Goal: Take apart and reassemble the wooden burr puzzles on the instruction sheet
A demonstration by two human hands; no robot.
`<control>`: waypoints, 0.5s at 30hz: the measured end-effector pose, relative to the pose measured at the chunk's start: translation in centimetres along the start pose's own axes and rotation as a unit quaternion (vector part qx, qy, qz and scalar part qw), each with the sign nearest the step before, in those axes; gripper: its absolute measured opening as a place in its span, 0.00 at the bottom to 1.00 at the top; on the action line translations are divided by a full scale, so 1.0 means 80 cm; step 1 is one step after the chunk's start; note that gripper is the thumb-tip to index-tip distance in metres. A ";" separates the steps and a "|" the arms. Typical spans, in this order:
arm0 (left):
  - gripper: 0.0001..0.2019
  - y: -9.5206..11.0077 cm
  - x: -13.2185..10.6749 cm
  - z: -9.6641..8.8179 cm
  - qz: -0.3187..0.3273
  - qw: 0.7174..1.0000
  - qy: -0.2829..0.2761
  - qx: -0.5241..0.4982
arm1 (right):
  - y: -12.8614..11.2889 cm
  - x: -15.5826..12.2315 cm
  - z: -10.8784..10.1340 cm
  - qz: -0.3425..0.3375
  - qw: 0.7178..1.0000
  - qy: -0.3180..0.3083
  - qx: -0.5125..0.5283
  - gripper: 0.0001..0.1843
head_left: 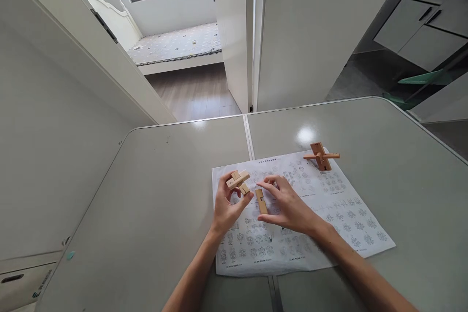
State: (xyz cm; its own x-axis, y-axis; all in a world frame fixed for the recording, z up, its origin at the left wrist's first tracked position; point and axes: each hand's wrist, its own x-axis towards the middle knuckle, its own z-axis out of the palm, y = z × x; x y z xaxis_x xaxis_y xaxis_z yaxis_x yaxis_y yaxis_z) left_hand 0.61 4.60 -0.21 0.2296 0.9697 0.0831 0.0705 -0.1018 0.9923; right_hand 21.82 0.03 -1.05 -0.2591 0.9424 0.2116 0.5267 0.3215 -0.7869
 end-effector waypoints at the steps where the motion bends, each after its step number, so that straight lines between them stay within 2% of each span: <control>1: 0.29 0.000 0.000 0.000 0.001 1.000 -0.001 -0.001 | 0.000 0.000 0.001 0.002 1.000 0.002 0.000 0.39; 3: 0.29 0.001 0.000 0.000 0.005 1.000 -0.005 -0.004 | -0.001 0.000 0.002 0.029 0.999 0.008 0.036 0.34; 5: 0.28 0.001 -0.001 0.000 0.007 1.000 -0.013 -0.002 | -0.001 0.000 -0.003 0.087 0.988 0.005 0.128 0.33; 7: 0.28 0.000 -0.002 0.000 0.008 1.000 -0.020 0.006 | -0.002 0.000 -0.010 0.142 0.957 -0.005 0.254 0.34; 10: 0.29 -0.002 -0.003 0.001 0.011 0.999 -0.023 0.029 | -0.002 0.002 -0.018 0.161 0.897 -0.021 0.411 0.31; 13: 0.30 -0.003 -0.006 0.001 0.013 0.998 -0.032 0.059 | -0.004 0.004 -0.020 0.161 0.856 -0.038 0.490 0.34; 15: 0.31 -0.002 -0.007 0.002 0.014 0.997 -0.037 0.071 | -0.005 0.006 -0.017 0.172 0.847 -0.042 0.501 0.37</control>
State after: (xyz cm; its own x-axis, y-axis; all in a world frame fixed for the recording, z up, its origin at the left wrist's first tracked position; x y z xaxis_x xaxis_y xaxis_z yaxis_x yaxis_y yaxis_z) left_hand 0.60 4.02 -0.43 0.3041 0.9476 0.0980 0.1983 -0.1636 0.9664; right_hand 22.59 0.44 0.17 -0.3080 0.9412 -0.1388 -0.3588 -0.2500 -0.8993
